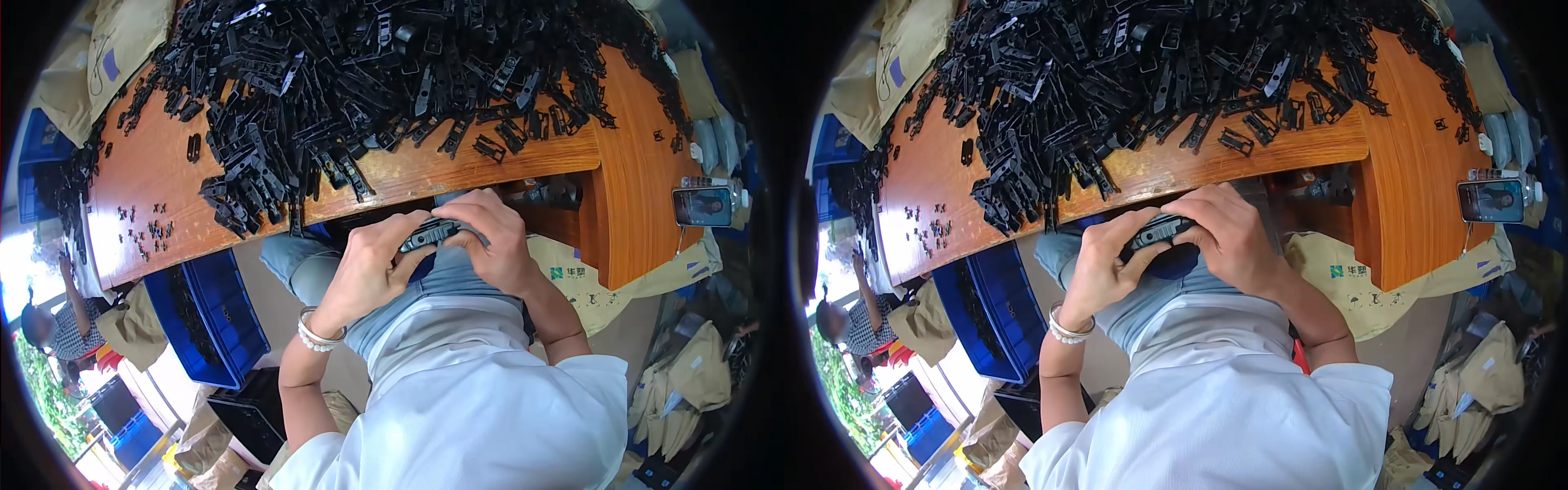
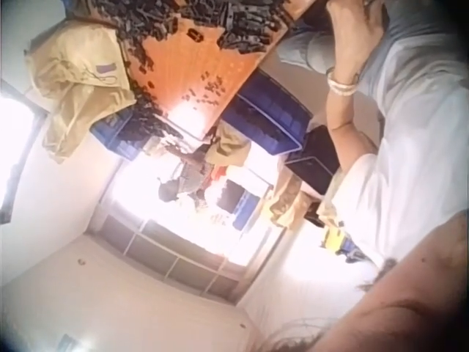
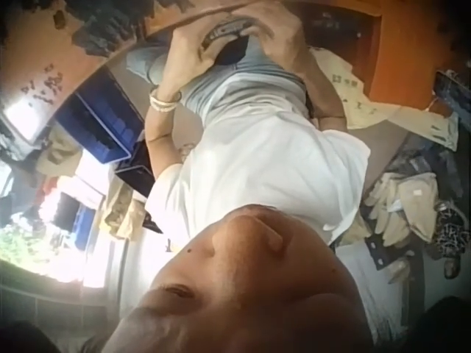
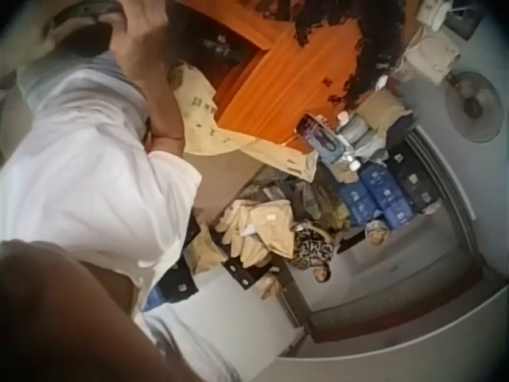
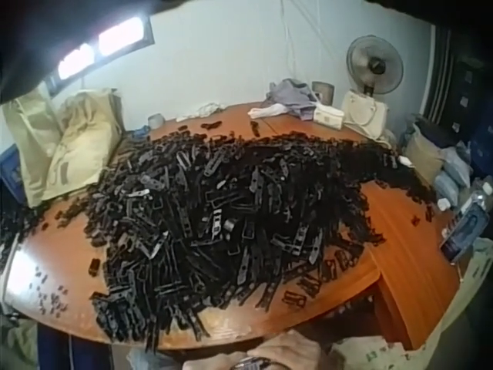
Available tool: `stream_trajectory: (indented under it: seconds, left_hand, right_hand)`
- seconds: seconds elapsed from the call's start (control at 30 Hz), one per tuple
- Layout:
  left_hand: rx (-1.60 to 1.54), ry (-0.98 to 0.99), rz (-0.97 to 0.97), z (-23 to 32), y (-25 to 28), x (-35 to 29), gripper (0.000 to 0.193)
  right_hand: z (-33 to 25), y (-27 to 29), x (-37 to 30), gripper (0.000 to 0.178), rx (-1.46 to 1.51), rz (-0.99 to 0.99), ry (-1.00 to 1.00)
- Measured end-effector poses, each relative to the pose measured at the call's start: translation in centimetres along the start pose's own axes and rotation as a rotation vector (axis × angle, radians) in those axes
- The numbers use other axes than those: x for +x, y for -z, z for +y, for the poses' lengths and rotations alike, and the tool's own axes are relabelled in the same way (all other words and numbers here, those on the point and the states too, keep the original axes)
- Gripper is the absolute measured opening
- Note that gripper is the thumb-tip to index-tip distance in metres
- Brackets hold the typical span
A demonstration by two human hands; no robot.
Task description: Manually assembling small black plastic clips onto a base component at a workstation.
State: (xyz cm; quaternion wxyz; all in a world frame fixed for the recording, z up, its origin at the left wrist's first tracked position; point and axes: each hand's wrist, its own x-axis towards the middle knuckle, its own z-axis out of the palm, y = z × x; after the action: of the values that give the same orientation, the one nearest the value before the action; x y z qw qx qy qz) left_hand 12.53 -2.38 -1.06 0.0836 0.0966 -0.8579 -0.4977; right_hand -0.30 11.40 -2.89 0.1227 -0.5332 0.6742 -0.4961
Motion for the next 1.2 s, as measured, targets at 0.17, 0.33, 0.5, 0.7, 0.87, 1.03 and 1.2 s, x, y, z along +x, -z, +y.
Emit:
stream_trajectory:
  seconds: [0.17,0.33,0.5,0.7,0.87,1.03,1.2]
  left_hand:
    - [-0.202,0.032,0.022,-1.6,-0.5,-0.9,0.039]
    - [-0.158,0.298,-0.051,-3.0,-0.2,-2.4,0.037]
    - [0.359,0.116,0.249,-5.1,-0.9,-4.8,0.025]
    - [0.382,-0.011,0.636,-3.2,5.2,-3.8,0.005]
    - [0.597,0.249,0.986,-11.6,17.3,-2.8,0.011]
    - [0.624,0.546,0.782,-17.3,22.1,-1.2,0.029]
    - [0.794,0.353,0.857,-16.5,21.7,-0.2,0.029]
  right_hand:
    - [0.3,-0.1,0.2,0.024,0.078,-0.035,-0.028]
    - [0.9,-0.2,-0.7,0.02,0.161,-0.027,-0.165]
    - [2.6,0.8,0.6,0.018,-0.631,0.39,-0.096]
    - [3.6,1.0,0.2,0.01,-0.699,0.402,-0.097]
    - [2.6,0.2,-0.3,0.012,-0.546,0.359,-0.025]
    - [1.4,-1.1,-1.0,0.016,-0.466,0.271,0.039]
    - [0.8,-1.4,-1.0,0.017,-0.384,0.296,0.053]
